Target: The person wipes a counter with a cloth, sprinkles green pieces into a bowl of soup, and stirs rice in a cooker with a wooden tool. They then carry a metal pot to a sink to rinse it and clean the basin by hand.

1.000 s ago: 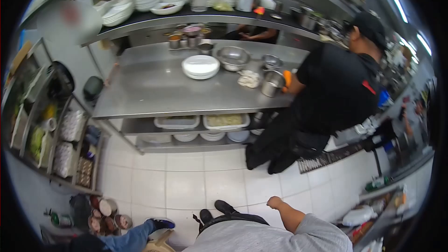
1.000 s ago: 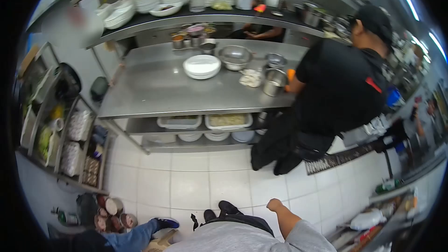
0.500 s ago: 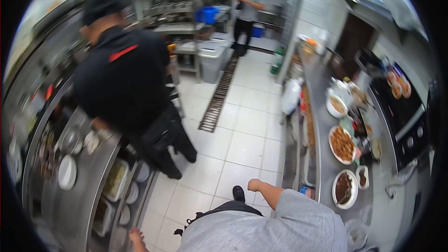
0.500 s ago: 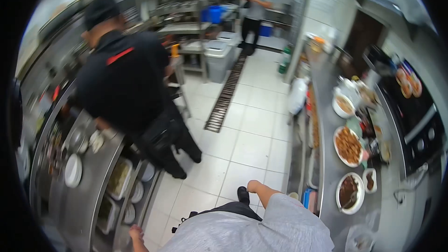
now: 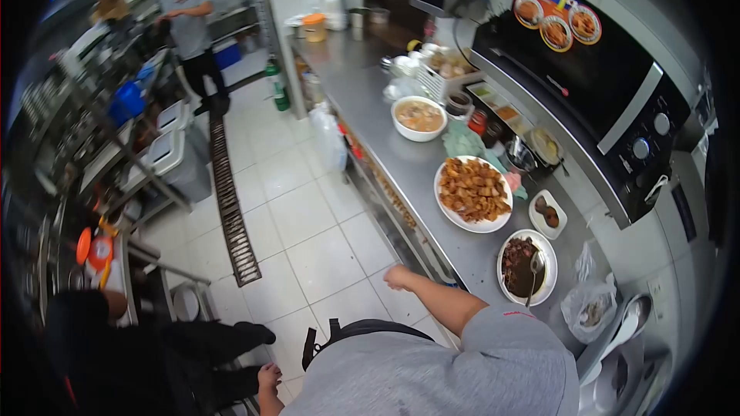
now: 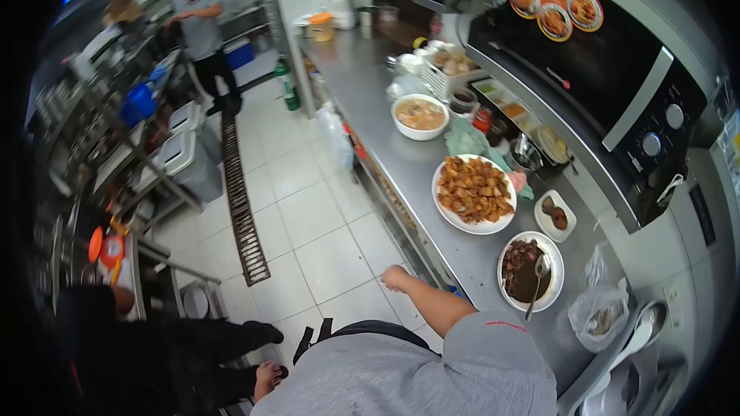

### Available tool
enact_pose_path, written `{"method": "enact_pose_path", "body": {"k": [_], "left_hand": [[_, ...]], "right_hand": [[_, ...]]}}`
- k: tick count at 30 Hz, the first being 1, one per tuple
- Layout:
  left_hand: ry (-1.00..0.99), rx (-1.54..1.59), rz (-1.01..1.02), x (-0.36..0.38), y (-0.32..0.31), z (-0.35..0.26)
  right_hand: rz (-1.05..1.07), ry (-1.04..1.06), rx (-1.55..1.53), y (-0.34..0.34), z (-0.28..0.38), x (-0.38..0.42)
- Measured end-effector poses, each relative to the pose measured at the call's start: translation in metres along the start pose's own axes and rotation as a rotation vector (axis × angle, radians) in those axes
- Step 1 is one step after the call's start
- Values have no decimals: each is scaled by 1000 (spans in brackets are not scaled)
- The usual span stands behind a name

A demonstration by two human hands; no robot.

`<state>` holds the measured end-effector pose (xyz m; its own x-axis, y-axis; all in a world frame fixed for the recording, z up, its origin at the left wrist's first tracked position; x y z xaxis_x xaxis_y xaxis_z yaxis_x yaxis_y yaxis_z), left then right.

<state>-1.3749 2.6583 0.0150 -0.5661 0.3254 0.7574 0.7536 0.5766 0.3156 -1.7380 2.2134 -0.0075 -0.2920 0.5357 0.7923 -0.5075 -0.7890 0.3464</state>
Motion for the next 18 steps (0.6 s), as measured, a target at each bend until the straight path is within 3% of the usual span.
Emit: {"method": "enact_pose_path", "body": {"k": [2, 6, 9, 13, 15, 17, 18], "left_hand": [[57, 98, -39, -16, 14, -21], [324, -179, -31, -51, 71, -10], [365, -366, 81, -83, 73, -40], [276, -607, 249, -161, 53, -139], [192, -689, 292, -213, 36, -204], [58, -737, 314, -277, 11, -281], [-37, -743, 321, -313, -9, -326]], "right_hand": [[24, 99, 101, 1, 24, -38], [110, 11, -369, 0, 100, -27], [137, 17, -372, 6, 143, -25], [-41, 34, -277, 47, 172, -6], [-62, 124, -508, 87, 189, 29], [-280, 300, -538, 144, 203, 76], [-487, 374, -451, 171, 192, 84]]}}
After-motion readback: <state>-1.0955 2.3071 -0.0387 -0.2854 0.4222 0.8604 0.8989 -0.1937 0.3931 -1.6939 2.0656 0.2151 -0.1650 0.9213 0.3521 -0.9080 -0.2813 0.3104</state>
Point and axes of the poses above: each hand's wrist, its own x-axis away from the middle knuckle, its own y-axis out of the back of the hand, z = x × y, the point moved 3 cm from there along -x, towards the middle knuckle, and after that the axes turned 6 degrees about -y, right-handed, at the moved point
